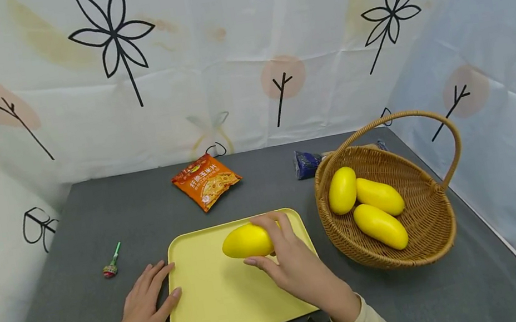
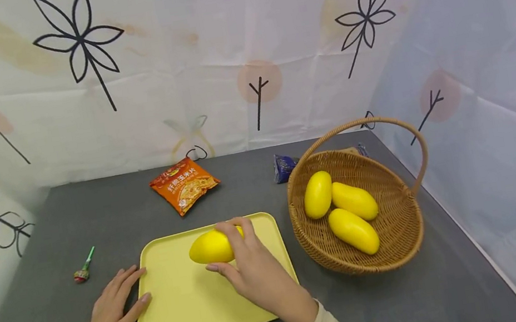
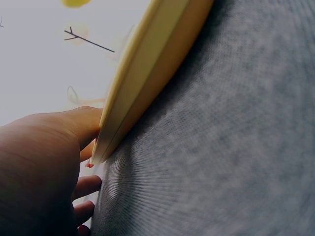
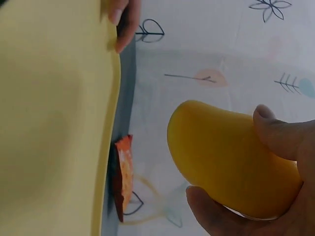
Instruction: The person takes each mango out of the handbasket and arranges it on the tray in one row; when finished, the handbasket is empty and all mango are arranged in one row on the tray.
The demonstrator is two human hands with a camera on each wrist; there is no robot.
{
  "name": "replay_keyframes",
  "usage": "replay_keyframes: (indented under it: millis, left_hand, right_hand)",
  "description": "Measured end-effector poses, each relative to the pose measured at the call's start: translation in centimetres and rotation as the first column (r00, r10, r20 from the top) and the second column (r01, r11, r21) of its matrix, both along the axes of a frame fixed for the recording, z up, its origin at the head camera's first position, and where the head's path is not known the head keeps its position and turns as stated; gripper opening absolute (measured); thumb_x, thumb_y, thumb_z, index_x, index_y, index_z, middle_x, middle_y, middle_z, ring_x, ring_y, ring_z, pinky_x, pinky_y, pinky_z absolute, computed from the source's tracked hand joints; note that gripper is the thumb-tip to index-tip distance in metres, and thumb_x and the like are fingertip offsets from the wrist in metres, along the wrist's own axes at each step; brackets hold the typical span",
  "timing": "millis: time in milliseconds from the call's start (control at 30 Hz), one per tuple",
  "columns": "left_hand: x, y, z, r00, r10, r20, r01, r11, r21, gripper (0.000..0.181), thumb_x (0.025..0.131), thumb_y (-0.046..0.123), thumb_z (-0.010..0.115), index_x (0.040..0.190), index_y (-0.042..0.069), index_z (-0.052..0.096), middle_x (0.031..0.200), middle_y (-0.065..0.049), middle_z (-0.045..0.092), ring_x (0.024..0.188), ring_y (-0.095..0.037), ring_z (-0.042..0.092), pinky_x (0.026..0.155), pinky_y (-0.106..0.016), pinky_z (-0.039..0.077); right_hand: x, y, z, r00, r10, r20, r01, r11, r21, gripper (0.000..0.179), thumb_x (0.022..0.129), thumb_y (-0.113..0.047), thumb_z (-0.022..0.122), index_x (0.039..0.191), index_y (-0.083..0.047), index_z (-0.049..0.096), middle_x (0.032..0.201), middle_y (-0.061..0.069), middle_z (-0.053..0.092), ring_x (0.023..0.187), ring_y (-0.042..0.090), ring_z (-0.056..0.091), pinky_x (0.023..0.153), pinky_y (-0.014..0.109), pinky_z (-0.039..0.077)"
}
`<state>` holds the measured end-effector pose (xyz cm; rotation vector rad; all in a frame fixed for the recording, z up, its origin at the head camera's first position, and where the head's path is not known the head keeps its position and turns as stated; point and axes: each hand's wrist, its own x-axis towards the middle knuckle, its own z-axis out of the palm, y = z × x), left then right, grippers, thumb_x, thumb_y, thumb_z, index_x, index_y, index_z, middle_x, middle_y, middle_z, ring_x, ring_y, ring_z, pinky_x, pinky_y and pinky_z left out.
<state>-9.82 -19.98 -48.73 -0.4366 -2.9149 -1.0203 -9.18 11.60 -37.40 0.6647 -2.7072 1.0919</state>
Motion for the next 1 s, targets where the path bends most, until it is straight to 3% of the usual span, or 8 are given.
replay_keyframes:
  millis: [167, 267, 400, 633, 800, 1000]
  left_hand:
    - [0.1, 0.0, -0.1, 1.000, 0.001, 0.008, -0.001, 1.000, -0.003, 0.053, 0.095, 0.040, 0.057, 0.140, 0.015, 0.045, 0.147, -0.020, 0.035, 0.138, -0.047, 0.021, 0.095, -0.070, 0.019]
    - [0.0, 0.0, -0.2, 1.000, 0.000, 0.009, 0.000, 1.000, -0.007, 0.053, 0.096, 0.040, 0.056, 0.141, 0.015, 0.044, 0.148, -0.020, 0.034, 0.137, -0.047, 0.021, 0.095, -0.070, 0.019]
    - [-0.2, 0.0, -0.3, 1.000, -0.006, -0.004, 0.006, 1.000, -0.007, 0.053, 0.096, 0.039, 0.056, 0.141, 0.015, 0.043, 0.147, -0.021, 0.034, 0.137, -0.047, 0.022, 0.095, -0.071, 0.019]
    - [-0.2, -0.2, -0.3, 1.000, -0.002, -0.012, 0.002, 1.000, -0.003, 0.052, 0.096, 0.038, 0.056, 0.141, 0.015, 0.044, 0.147, -0.020, 0.035, 0.137, -0.047, 0.022, 0.095, -0.071, 0.020]
    - [-0.2, -0.2, 0.0, 1.000, -0.001, -0.013, 0.001, 1.000, -0.004, 0.052, 0.095, 0.038, 0.057, 0.141, 0.015, 0.045, 0.147, -0.020, 0.036, 0.137, -0.047, 0.023, 0.094, -0.070, 0.021]
    - [-0.2, 0.0, 0.2, 1.000, 0.000, 0.004, 0.000, 1.000, -0.013, 0.053, 0.095, 0.038, 0.058, 0.141, 0.015, 0.044, 0.147, -0.021, 0.035, 0.136, -0.047, 0.023, 0.093, -0.071, 0.021]
  right_hand:
    - [-0.9, -2.9, -1.3, 0.996, 0.084, 0.036, -0.086, 0.995, 0.050, 0.058, 0.094, -0.038, 0.058, 0.143, -0.020, 0.032, 0.137, 0.008, 0.033, 0.085, 0.014, 0.056, 0.073, 0.022, 0.050]
    - [-1.6, -4.6, -2.1, 0.994, 0.107, 0.016, -0.108, 0.990, 0.095, 0.058, 0.094, -0.037, 0.059, 0.142, -0.016, 0.035, 0.137, 0.008, 0.037, 0.089, 0.014, 0.059, 0.078, 0.020, 0.051]
    - [-2.5, -6.4, -3.0, 0.994, 0.099, -0.054, -0.088, 0.980, 0.179, 0.057, 0.090, -0.035, 0.066, 0.137, -0.014, 0.042, 0.133, 0.007, 0.042, 0.095, 0.014, 0.059, 0.085, 0.023, 0.052]
    - [-3.7, -8.9, -4.1, 0.989, 0.102, -0.104, -0.065, 0.948, 0.312, 0.055, 0.089, -0.038, 0.065, 0.135, -0.016, 0.043, 0.135, 0.009, 0.043, 0.094, 0.019, 0.059, 0.084, 0.024, 0.052]
    - [-4.0, -9.7, -4.4, 0.987, 0.111, -0.112, -0.068, 0.941, 0.332, 0.056, 0.089, -0.039, 0.065, 0.137, -0.020, 0.044, 0.138, 0.012, 0.043, 0.098, 0.021, 0.062, 0.087, 0.027, 0.052]
    - [-3.4, -9.8, -4.2, 0.993, 0.104, -0.055, -0.077, 0.931, 0.357, 0.059, 0.091, -0.037, 0.062, 0.145, -0.027, 0.039, 0.146, 0.015, 0.036, 0.101, 0.024, 0.064, 0.086, 0.028, 0.054]
